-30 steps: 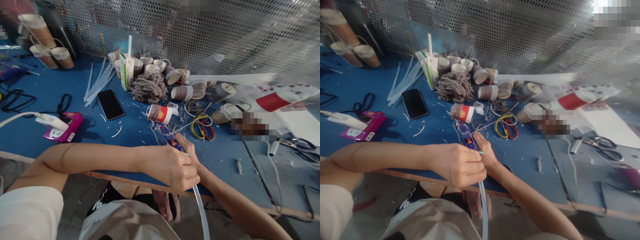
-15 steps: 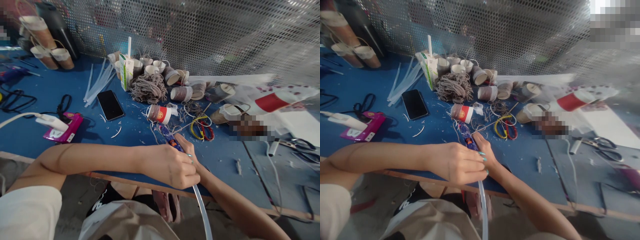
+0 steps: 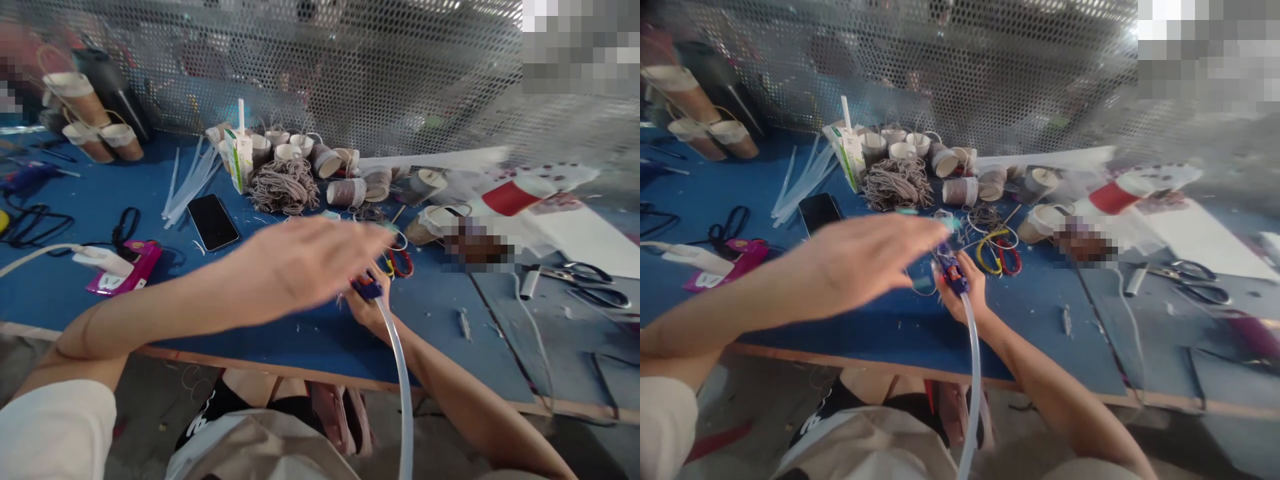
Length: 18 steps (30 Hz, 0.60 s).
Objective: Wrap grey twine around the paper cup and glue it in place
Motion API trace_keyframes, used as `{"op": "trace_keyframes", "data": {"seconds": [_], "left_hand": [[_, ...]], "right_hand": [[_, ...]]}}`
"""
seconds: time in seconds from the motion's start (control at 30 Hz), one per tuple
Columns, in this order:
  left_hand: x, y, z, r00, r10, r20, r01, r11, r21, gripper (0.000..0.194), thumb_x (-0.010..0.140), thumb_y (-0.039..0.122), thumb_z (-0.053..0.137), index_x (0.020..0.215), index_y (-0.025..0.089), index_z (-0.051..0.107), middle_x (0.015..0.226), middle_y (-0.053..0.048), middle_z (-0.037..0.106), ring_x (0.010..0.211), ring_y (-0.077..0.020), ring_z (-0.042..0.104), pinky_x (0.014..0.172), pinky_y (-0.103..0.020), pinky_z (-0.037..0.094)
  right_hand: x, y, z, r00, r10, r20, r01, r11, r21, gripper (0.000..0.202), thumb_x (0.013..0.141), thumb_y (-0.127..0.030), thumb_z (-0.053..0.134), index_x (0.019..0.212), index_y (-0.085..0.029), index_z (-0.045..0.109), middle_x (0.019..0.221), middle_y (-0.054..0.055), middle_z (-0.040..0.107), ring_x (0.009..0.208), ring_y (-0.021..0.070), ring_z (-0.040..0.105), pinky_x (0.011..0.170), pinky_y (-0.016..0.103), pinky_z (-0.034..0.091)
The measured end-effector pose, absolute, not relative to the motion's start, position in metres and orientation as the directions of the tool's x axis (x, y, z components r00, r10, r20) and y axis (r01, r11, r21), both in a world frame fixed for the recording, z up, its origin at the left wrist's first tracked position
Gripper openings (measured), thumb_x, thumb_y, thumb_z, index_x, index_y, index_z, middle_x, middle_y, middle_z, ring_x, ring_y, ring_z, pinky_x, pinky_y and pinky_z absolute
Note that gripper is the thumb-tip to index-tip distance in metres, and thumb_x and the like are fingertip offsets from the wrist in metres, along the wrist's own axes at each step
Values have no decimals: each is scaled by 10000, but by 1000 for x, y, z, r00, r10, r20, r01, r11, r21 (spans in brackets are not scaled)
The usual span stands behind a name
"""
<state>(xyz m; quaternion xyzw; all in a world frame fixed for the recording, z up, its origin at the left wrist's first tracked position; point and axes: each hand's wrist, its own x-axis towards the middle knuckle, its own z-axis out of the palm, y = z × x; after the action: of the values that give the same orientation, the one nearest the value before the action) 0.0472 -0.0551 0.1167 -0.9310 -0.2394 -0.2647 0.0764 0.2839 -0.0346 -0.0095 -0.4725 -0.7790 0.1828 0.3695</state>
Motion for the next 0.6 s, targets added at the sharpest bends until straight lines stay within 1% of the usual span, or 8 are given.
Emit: {"op": "trace_keyframes", "data": {"seconds": [0.07, 0.13, 0.2, 0.3, 0.37, 0.43, 0.53, 0.6], "left_hand": [[31, -35, 120, 639, 655, 404, 690, -720, 75, 449, 931, 123, 508, 1377, 133, 463, 1312, -137, 625, 1232, -252, 605, 1009, -373, 510], [22, -11, 114, 542, 803, 249, 810, -578, 101, 452, 889, 121, 523, 1339, 107, 473, 1246, -162, 634, 1166, -296, 619, 960, -404, 512], [24, 9, 101, 516, 853, 84, 847, -522, 101, 545, 842, 127, 570, 1369, 80, 441, 1317, -211, 582, 1204, -341, 582, 977, -431, 492], [36, 26, 80, 585, 806, -90, 803, -559, 205, 802, 769, 163, 662, 1478, 59, 301, 1493, -255, 419, 1331, -373, 471, 1050, -442, 447], [42, 31, 68, 594, 798, -97, 794, -563, 228, 818, 762, 160, 649, 1483, 31, 286, 1506, -273, 398, 1370, -387, 422, 1096, -474, 401], [44, 34, 60, 597, 800, -60, 783, -566, 258, 785, 770, 187, 641, 1468, 35, 315, 1498, -271, 415, 1374, -382, 419, 1107, -486, 387], [40, 42, 54, 606, 796, 0, 750, -571, 334, 717, 760, 240, 662, 1407, 77, 401, 1431, -232, 509, 1286, -336, 518, 1049, -439, 443], [37, 47, 52, 585, 811, 9, 752, -547, 368, 657, 733, 256, 687, 1332, 95, 471, 1348, -202, 581, 1191, -310, 583, 988, -410, 479]], "right_hand": [[282, -31, -2, -145, 854, 499, 611, 474, -634, 213, 883, -443, 530, 818, -240, 538, 811, 68, 568, 735, 230, 613, 685, 418, 561], [285, -26, 7, -61, 812, 580, 661, 468, -587, 206, 868, -419, 554, 780, -240, 504, 797, 52, 558, 723, 216, 592, 707, 411, 547], [293, -19, 17, -66, 788, 612, 755, 440, -486, 190, 863, -398, 557, 781, -242, 488, 816, 61, 559, 769, 232, 583, 761, 440, 537], [308, -5, 27, -119, 831, 543, 883, 339, -326, 165, 840, -360, 559, 898, -214, 508, 966, 132, 564, 906, 288, 581, 787, 467, 523], [316, 3, 30, -126, 878, 462, 927, 270, -260, 248, 812, -331, 579, 998, -180, 514, 1081, 180, 541, 917, 302, 587, 734, 446, 519], [321, 9, 30, -151, 917, 370, 949, 239, -204, 322, 788, -310, 601, 1058, -161, 512, 1145, 193, 518, 888, 294, 600, 702, 422, 511], [322, 12, 29, -225, 957, 186, 960, 250, -124, 373, 780, -323, 609, 1099, -154, 513, 1175, 167, 498, 855, 273, 619, 723, 413, 514], [321, 12, 27, -242, 967, 81, 960, 251, -122, 375, 788, -332, 616, 1103, -149, 530, 1177, 149, 490, 821, 257, 635, 738, 415, 526]]}}
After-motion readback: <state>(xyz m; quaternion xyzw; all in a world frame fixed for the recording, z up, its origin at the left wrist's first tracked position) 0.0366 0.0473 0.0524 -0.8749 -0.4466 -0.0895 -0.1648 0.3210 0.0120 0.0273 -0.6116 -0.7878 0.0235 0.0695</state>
